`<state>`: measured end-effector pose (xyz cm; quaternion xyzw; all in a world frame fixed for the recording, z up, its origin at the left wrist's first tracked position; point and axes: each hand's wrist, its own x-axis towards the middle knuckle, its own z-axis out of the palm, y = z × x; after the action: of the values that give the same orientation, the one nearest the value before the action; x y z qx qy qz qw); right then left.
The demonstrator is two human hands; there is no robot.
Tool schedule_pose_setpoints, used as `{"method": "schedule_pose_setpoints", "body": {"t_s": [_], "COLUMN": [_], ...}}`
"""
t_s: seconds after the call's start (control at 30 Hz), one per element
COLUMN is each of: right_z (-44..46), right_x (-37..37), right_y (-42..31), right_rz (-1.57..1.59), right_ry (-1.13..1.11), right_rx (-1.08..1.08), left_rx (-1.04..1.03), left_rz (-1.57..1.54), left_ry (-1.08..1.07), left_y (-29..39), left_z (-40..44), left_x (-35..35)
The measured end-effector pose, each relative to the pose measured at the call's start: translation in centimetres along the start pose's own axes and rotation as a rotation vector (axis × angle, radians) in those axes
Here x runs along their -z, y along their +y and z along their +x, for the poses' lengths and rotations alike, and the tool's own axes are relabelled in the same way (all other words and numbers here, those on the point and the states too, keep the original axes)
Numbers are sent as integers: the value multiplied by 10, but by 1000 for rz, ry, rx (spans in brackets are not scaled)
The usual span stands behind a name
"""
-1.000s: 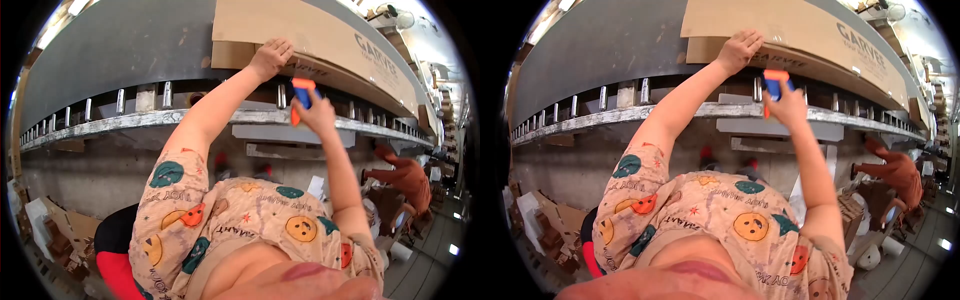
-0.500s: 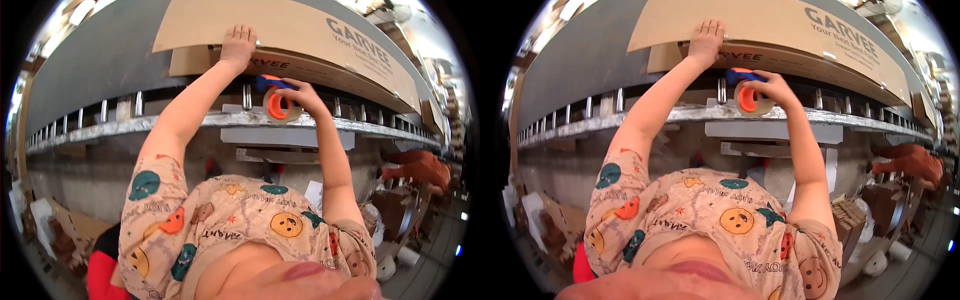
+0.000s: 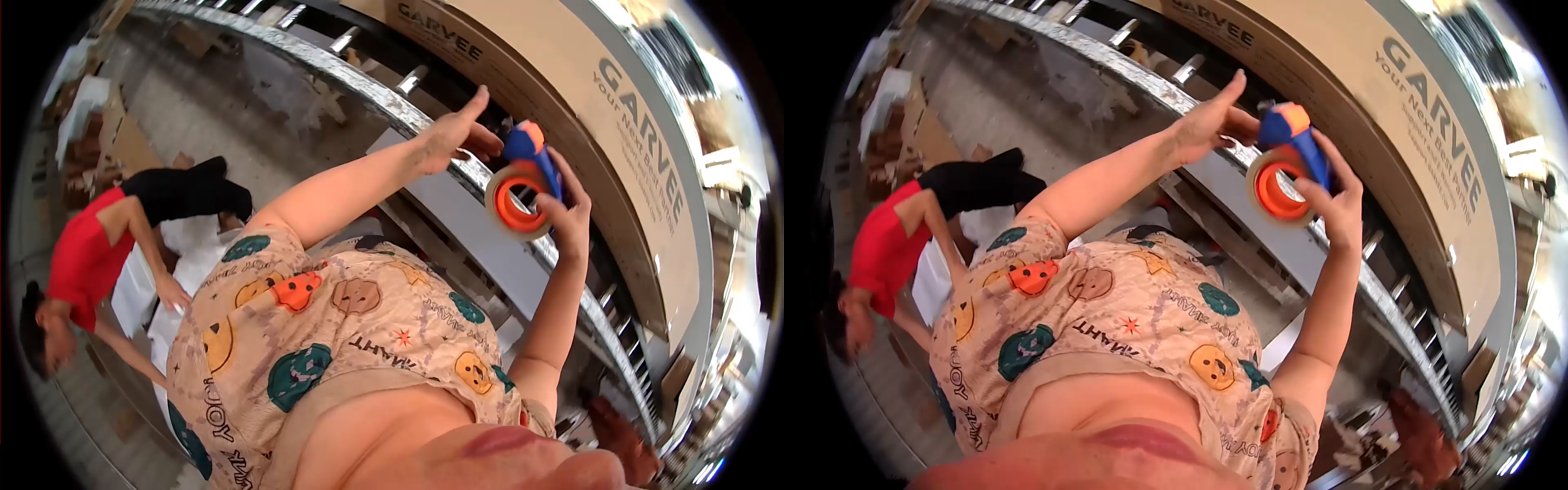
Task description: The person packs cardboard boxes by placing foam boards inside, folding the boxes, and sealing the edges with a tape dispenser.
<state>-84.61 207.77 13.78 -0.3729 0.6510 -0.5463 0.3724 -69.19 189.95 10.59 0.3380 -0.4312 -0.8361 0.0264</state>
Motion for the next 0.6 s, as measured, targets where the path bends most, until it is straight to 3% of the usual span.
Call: {"method": "schedule_pose_setpoints", "body": {"t_s": [0.07,0.1,0.27,0.4,0.43,0.47,0.5,0.53,0.6], "right_z": [-1,1,17,16,18,23,34,47,71], "right_x": [-8,-13,-34,-27,-16,-7,-4,-12,-36], "right_y": [-9,-13,-36,-55,-63,-72,-79,-85,-108], "right_rz": [-432,-581,-862,-1161,-1273,-1304,-1323,-1363,-1405], "right_ry": [-55,-75,-101,-114,-114,-110,-102,-103,-98], "right_rx": [259,327,490,517,534,509,533,518,577], "left_rx": [1,-54,-163,-554,-810,-795,-858,-1078,-1193], "left_rz": [-15,-22,-197,474,549,772,746,730,980], "left_ry": [-33,99,79,312,481,632,718,744,1067], "left_y": [3,-1,7,27,33,63,83,95,122], "left_z": [2,7,3,17,43,47,58,78,108], "left_x": [-2,-6,10,45,74,100,124,141,170]}}
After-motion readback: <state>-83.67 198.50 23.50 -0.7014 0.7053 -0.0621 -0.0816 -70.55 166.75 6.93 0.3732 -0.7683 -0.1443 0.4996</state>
